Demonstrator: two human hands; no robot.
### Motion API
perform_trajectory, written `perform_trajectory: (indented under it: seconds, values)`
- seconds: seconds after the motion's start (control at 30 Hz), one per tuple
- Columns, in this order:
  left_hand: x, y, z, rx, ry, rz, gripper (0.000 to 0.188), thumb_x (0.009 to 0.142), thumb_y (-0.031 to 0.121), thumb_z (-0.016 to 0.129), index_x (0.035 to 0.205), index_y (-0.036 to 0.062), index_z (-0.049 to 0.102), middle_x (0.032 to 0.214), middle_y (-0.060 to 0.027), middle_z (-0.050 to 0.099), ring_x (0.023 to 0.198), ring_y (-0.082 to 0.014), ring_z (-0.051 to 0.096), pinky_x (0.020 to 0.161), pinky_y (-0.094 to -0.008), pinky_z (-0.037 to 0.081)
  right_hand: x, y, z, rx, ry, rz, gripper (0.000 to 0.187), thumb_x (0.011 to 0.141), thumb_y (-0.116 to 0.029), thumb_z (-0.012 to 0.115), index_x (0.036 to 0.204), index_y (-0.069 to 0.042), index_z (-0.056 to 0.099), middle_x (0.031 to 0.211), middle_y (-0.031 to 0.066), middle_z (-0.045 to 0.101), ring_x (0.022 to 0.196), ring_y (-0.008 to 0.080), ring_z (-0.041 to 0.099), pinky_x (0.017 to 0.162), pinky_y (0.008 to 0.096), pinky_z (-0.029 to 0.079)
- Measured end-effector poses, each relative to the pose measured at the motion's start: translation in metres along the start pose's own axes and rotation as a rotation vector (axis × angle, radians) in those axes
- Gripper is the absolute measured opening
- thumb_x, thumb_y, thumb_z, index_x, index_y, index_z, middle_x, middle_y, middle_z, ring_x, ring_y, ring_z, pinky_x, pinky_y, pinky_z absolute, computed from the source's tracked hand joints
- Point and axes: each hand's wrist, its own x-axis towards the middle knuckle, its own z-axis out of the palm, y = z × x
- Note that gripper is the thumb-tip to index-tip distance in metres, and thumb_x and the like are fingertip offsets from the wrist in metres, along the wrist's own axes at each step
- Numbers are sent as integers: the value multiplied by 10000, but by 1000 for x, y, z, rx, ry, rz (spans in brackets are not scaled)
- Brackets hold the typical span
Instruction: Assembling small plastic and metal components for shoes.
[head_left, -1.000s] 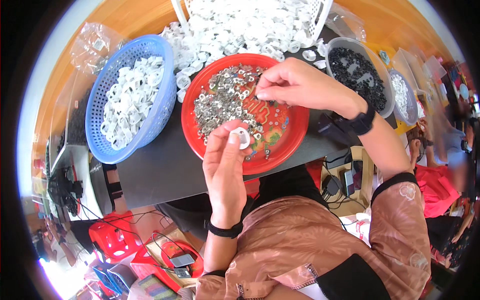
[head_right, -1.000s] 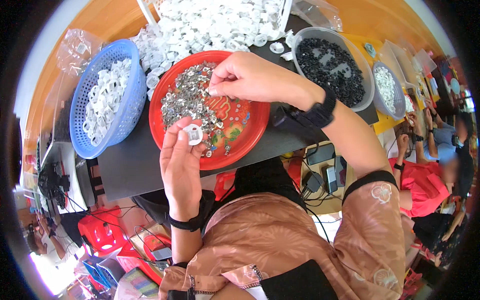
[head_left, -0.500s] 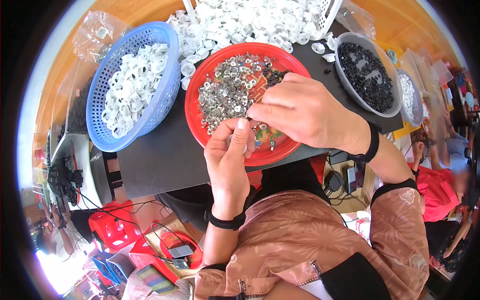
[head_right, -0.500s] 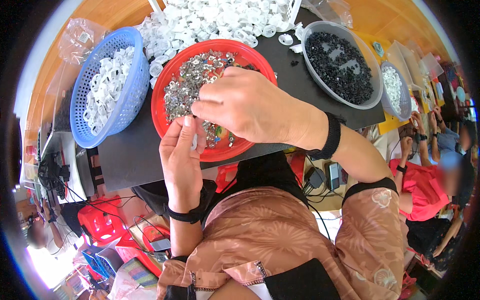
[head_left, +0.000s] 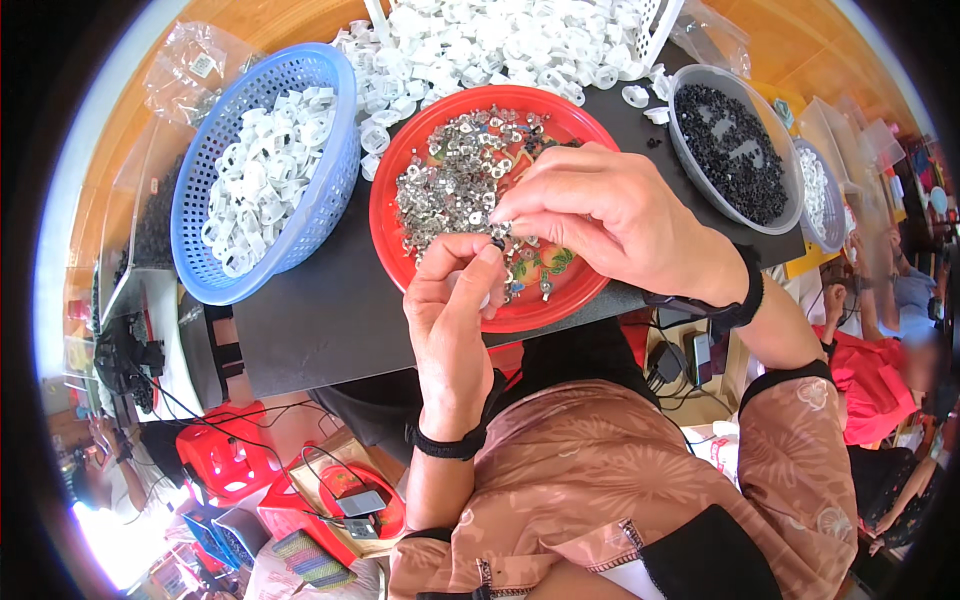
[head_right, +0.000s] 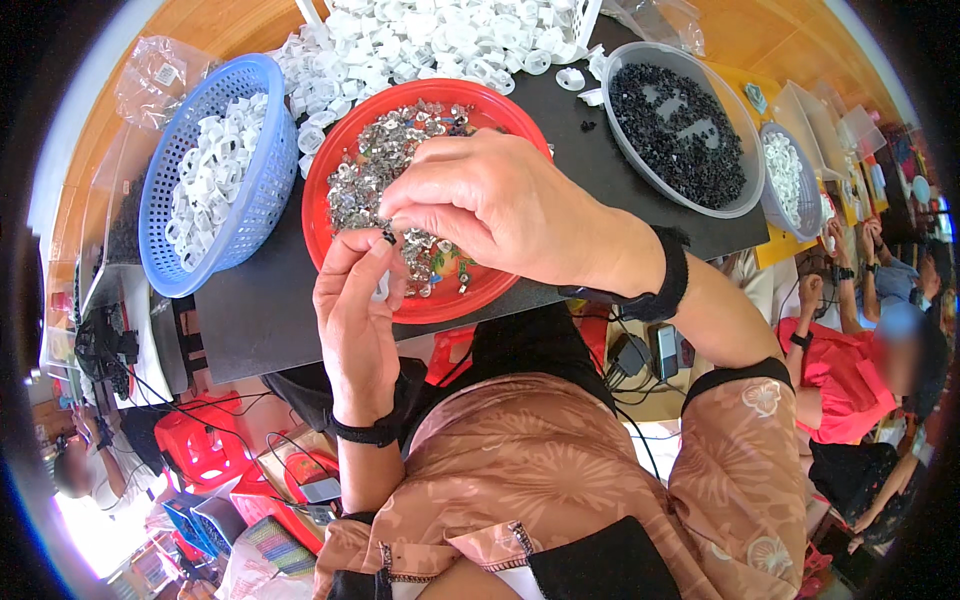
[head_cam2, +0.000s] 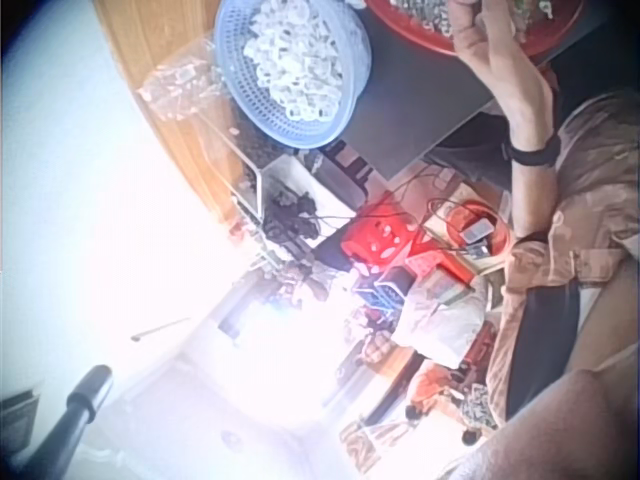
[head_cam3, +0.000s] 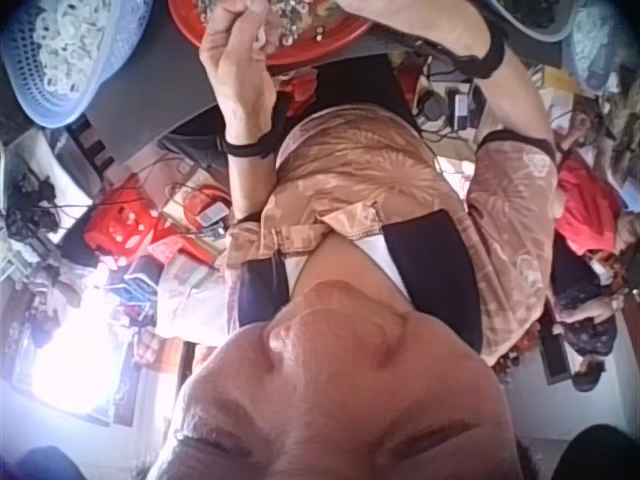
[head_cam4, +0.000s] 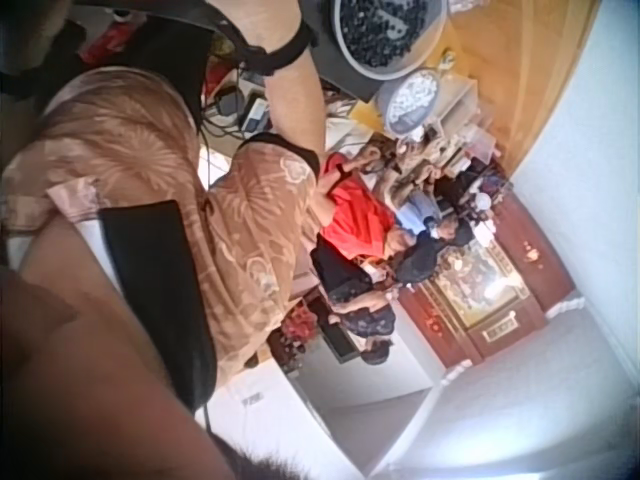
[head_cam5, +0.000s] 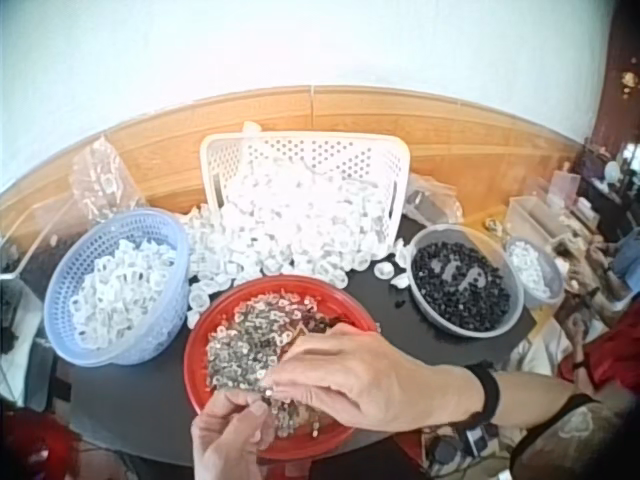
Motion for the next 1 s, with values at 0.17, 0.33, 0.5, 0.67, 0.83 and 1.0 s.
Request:
perform_trajectory:
  seconds: [0.17,0.33,0.5,0.67,0.83,1.0]
  values:
    - [-1,4,1,175,1,78,85,911,88,607,957,18,620,706,28,537,630,-40,432,579,-199,303,0,0,-2,148,-94,75,134,853,-81,665,973,-39,706,829,101,641,718,275,632,621,358,483]
    - [0,7,2,193,-6,65,106,916,93,600,971,4,621,697,26,531,629,-39,424,583,-204,306,-3,-2,1,146,-75,107,129,833,-85,690,956,-59,718,825,72,648,720,253,629,650,341,467]
    - [0,8,2,105,-38,47,117,922,98,597,985,3,628,750,14,566,659,-49,462,600,-207,338,-4,-8,2,-191,79,-120,218,705,-70,799,910,-114,741,783,-1,664,705,166,612,694,304,455]
    - [-2,10,9,-78,15,-17,94,899,52,637,974,-4,651,746,13,612,637,-24,460,599,-169,352,-10,-15,11,-394,216,-196,118,728,-120,766,824,-145,702,768,-47,610,692,130,557,703,311,381]
    - [-1,6,3,37,-4,3,107,905,65,625,981,-7,644,745,17,587,638,-31,451,598,-180,336,-11,-13,7,-408,127,-159,119,724,-131,761,818,-132,688,770,-41,608,703,142,549,720,321,381]
    - [-2,10,5,175,-34,6,126,905,75,608,984,-20,630,718,30,529,631,-37,395,582,-202,282,-3,-10,-5,-304,-76,-238,117,756,-136,724,813,-93,631,746,7,572,703,187,543,750,329,390]
